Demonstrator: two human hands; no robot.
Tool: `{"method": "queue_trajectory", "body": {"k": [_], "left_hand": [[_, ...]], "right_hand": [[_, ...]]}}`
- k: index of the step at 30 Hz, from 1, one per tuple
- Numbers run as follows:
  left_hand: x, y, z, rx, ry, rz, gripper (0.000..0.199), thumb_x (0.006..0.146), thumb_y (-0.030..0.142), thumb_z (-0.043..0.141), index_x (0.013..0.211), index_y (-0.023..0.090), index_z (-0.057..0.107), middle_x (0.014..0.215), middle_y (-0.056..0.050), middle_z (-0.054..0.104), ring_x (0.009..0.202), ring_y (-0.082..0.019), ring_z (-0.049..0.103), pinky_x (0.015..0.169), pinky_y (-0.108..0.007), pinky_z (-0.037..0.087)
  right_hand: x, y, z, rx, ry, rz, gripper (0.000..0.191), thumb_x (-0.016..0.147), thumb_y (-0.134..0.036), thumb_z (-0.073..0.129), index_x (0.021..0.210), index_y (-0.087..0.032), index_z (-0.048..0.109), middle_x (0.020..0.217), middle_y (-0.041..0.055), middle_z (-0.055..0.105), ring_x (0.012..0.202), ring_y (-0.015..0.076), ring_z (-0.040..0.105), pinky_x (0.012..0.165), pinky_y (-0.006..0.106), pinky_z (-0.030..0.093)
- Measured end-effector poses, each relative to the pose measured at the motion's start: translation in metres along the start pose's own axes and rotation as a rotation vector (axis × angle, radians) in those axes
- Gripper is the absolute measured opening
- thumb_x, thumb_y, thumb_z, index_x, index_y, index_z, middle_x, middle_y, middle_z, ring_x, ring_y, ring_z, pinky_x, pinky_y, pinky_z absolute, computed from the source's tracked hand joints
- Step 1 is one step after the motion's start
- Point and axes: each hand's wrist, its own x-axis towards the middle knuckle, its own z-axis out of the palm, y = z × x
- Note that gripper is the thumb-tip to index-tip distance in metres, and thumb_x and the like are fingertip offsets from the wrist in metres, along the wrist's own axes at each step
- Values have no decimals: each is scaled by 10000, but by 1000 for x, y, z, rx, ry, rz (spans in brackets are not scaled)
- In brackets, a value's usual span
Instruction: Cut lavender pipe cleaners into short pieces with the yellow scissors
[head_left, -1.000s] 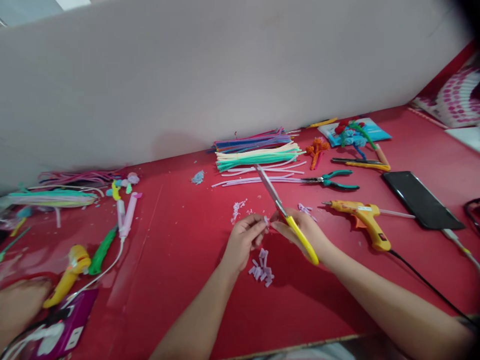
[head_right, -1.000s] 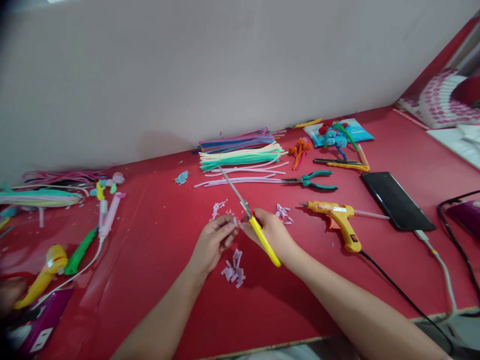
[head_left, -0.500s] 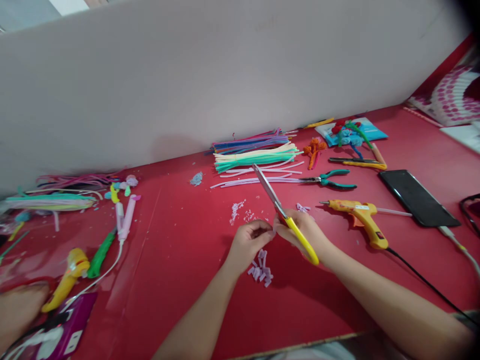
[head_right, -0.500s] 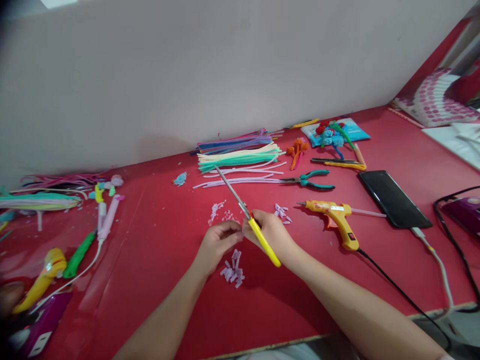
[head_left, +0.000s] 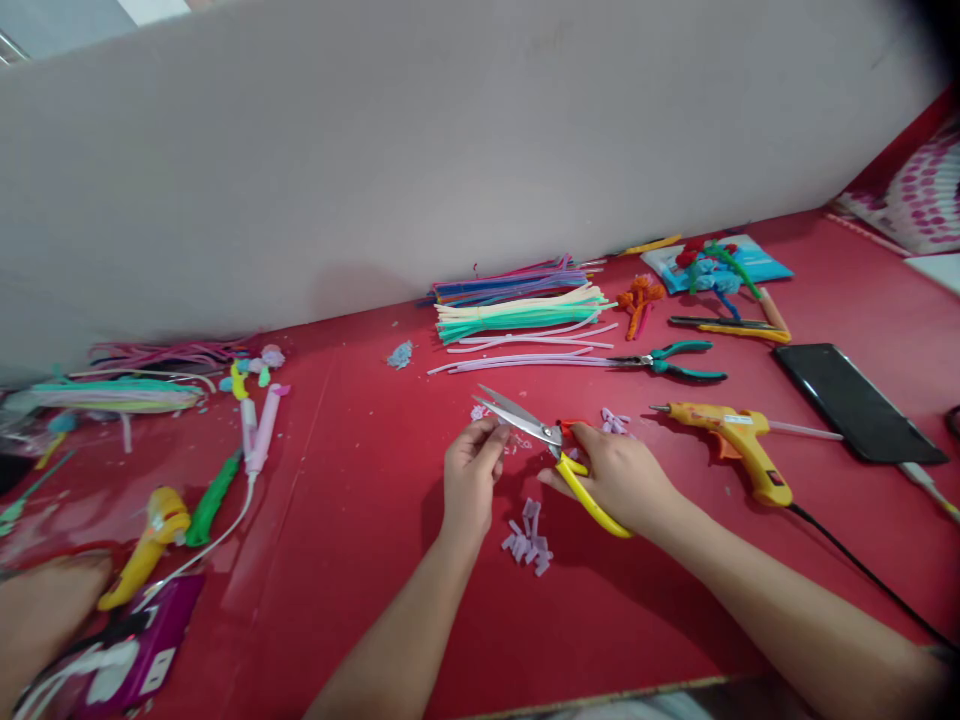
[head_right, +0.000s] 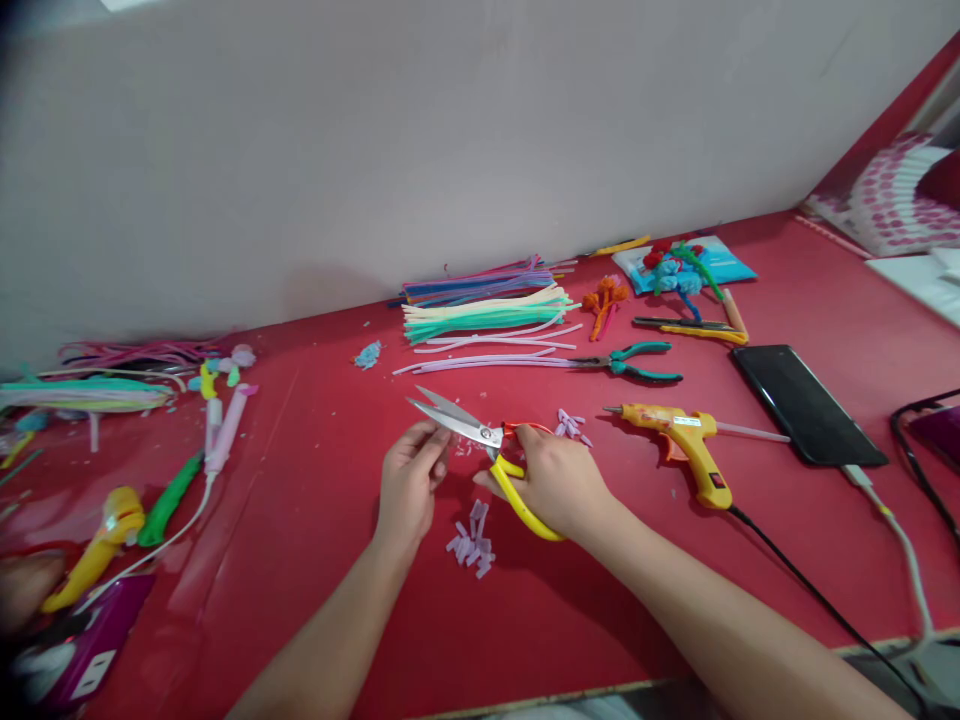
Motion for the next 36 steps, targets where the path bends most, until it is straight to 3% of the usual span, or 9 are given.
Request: {"method": "queue_trajectory", "body": {"k": [9,36], "left_hand": [[0,2,0,-122,57,78,148,682,296,567,731,159,542,491,60,368,388,-26,291,346,-153,165],[2,2,-4,-141,26,44,148,682,289,575,749,159,552,568,40,461,392,-16,315,337,-152,165]], "right_hand": [[0,1,9,-133,-74,-13,433,711,-597,334,756,-189,470,629,41,576,565,163,545,480,241,242],[0,2,11,-168,-57,-54,466,731,-620,254,679,-194,434,575,33,571,496,151,515,445,238,182]]}}
